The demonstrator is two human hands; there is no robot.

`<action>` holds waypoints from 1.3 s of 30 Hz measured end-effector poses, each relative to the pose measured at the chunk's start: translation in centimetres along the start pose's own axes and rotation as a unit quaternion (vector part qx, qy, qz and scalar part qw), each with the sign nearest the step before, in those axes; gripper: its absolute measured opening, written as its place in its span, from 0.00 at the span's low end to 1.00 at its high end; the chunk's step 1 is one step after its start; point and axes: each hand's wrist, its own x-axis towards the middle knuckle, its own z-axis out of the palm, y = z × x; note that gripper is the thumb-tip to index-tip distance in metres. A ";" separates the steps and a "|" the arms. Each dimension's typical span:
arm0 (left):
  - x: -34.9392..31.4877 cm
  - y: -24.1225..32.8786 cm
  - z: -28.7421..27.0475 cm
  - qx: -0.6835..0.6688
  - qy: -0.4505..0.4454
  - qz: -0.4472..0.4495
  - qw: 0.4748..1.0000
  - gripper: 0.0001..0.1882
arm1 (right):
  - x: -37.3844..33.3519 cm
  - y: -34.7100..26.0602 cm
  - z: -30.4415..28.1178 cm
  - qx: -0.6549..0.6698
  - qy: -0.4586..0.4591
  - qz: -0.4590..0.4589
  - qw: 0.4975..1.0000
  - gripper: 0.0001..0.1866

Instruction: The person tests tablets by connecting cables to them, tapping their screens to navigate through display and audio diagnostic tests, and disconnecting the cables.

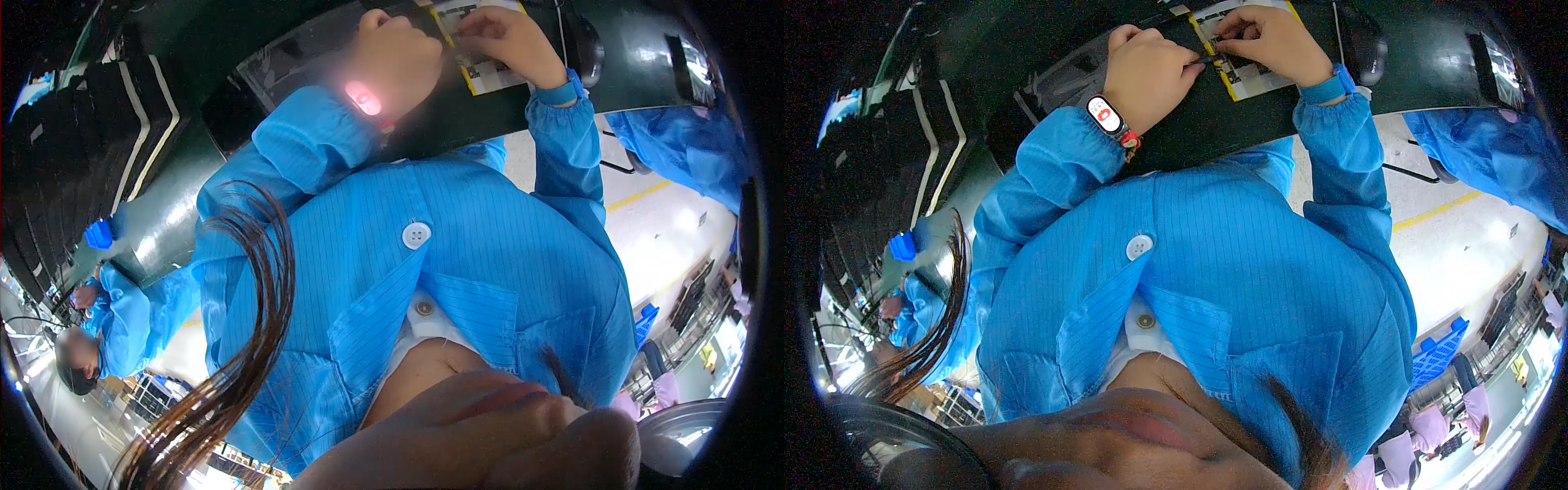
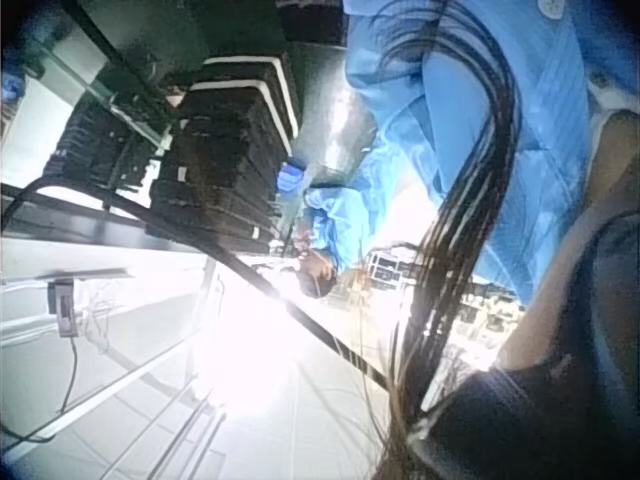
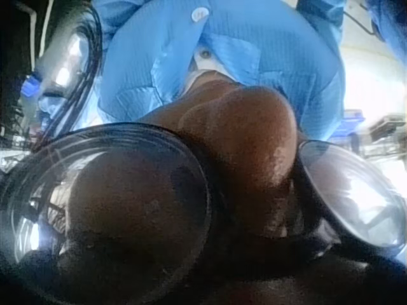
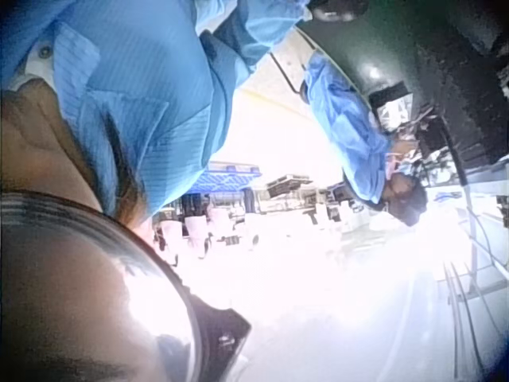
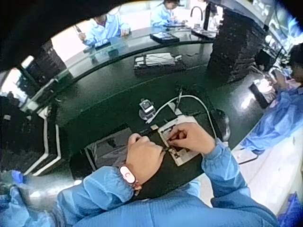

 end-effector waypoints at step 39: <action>0.6 1.0 -0.2 0.006 0.012 0.000 1.000 0.09 | -0.5 2.7 0.3 -0.098 -0.016 -0.047 0.994 0.08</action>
